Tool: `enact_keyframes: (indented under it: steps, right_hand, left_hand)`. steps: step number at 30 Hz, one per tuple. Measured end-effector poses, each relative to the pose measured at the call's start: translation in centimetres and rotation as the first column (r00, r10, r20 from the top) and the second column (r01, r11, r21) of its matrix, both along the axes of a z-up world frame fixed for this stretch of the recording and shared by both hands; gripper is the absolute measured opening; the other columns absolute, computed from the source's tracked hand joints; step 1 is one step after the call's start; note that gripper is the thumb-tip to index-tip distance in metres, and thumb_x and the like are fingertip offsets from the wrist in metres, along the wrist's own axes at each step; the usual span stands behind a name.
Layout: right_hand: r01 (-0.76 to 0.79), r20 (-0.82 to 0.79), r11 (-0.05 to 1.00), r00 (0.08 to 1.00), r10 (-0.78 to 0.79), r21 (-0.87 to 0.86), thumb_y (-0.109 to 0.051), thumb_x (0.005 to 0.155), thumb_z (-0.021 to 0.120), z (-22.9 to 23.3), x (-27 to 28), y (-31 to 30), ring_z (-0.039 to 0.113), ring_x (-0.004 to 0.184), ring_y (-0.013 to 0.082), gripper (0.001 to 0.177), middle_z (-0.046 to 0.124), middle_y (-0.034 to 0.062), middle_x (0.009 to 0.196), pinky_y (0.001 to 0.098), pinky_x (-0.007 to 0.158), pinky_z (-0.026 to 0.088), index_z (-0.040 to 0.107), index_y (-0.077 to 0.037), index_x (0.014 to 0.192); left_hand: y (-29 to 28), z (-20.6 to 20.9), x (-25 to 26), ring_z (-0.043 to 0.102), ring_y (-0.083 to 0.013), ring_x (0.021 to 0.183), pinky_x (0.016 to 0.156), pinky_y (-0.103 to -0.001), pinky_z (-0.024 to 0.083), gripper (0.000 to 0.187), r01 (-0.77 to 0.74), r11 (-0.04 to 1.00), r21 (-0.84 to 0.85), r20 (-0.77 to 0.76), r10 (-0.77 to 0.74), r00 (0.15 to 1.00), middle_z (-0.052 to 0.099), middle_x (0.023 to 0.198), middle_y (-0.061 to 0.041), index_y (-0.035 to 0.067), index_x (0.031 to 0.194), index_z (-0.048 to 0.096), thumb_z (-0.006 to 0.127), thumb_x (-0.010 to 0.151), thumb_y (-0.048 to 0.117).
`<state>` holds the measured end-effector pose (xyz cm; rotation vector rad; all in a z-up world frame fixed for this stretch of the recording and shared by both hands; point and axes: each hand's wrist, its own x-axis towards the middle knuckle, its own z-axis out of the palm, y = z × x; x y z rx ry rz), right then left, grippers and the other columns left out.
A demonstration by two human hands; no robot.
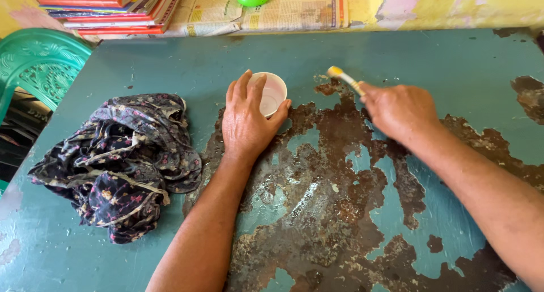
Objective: The person uses a toothbrush and a small cup of liquid to scrub a worn teal table surface. They repeatedly dip the brush and scrub different areas, occasionally moving a cloth aside to reach new spots.
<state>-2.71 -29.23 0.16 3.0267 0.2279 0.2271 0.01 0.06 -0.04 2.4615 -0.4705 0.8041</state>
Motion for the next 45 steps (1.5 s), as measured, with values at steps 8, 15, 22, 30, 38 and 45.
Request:
enact_keyframes:
  steps: [8, 15, 22, 30, 38, 45]
  right_hand:
    - [-0.241, 0.096, 0.961, 0.969, 0.230, 0.133, -0.032, 0.099, 0.056, -1.0, -2.0, 3.9, 0.060, 0.041, 0.0214, 0.038, 0.064, 0.0071, 0.056, 0.0384, 0.036, 0.047, 0.066, -0.017, 0.133]
    - [-0.012, 0.065, 1.000, 0.998, 0.013, -0.010, -0.023, 0.102, 0.056, 0.3, -0.6, -0.3, 0.060, 0.047, 0.0184, 0.030, 0.063, 0.0031, 0.061, 0.0380, 0.039, 0.049, 0.068, -0.015, 0.129]
    - [-0.265, 0.022, 0.963, 0.964, 0.264, 0.054, -0.019, 0.100, 0.053, -0.6, -3.2, 5.9, 0.056, 0.036, 0.0151, 0.038, 0.058, 0.0017, 0.052, 0.0338, 0.030, 0.049, 0.061, -0.011, 0.137]
    - [-0.127, -0.009, 0.987, 0.992, 0.128, 0.097, -0.029, 0.106, 0.050, -0.3, -1.0, 2.6, 0.051, 0.033, 0.0151, 0.035, 0.055, 0.0017, 0.050, 0.0328, 0.027, 0.045, 0.063, -0.012, 0.134]
    - [-0.450, 0.195, 0.873, 0.888, 0.416, 0.188, -0.027, 0.102, 0.053, -2.1, -3.1, 6.7, 0.045, 0.034, 0.0132, 0.034, 0.052, -0.0001, 0.050, 0.0305, 0.026, 0.038, 0.067, -0.014, 0.130]
    - [-0.202, -0.009, 0.973, 0.979, 0.204, 0.110, -0.028, 0.107, 0.046, -0.3, -1.8, 4.5, 0.044, 0.029, 0.0135, 0.036, 0.051, 0.0009, 0.048, 0.0290, 0.022, 0.037, 0.062, -0.012, 0.134]
  left_hand:
    - [-0.2, 0.2, -0.1, 0.049, -0.0441, 0.135, 0.107, -0.054, 0.047, 0.066, -0.003, 1.000, 0.007, -0.004, 0.003, 1.000, 0.053, 0.146, -0.024, 0.007, 0.135, 0.062, 0.082, 0.084, 0.045]
    - [-1.0, 0.2, 0.1, 0.047, -0.0447, 0.135, 0.104, -0.054, 0.046, 0.065, -0.055, 0.997, 0.060, -0.016, 0.056, 0.998, 0.052, 0.145, -0.025, 0.007, 0.133, 0.063, 0.079, 0.085, 0.048]
    - [-2.4, 0.5, 0.8, 0.047, -0.0449, 0.133, 0.100, -0.055, 0.046, 0.067, -0.150, 0.987, 0.049, -0.086, 0.154, 0.984, 0.051, 0.143, -0.027, 0.005, 0.131, 0.064, 0.077, 0.084, 0.050]
    - [0.9, 0.7, 1.8, 0.047, -0.0454, 0.130, 0.099, -0.056, 0.046, 0.067, -0.248, 0.968, 0.032, -0.089, 0.250, 0.964, 0.052, 0.141, -0.029, 0.003, 0.130, 0.064, 0.079, 0.084, 0.050]
    - [6.3, 0.0, 1.5, 0.049, -0.0459, 0.132, 0.108, -0.055, 0.044, 0.062, -0.247, 0.969, -0.001, 0.033, 0.247, 0.969, 0.054, 0.141, -0.029, 0.002, 0.130, 0.066, 0.081, 0.087, 0.043]
    - [8.3, -0.1, 1.5, 0.047, -0.0468, 0.133, 0.109, -0.055, 0.042, 0.065, -0.240, 0.970, -0.030, 0.038, 0.241, 0.970, 0.053, 0.141, -0.031, 0.001, 0.130, 0.065, 0.084, 0.084, 0.044]
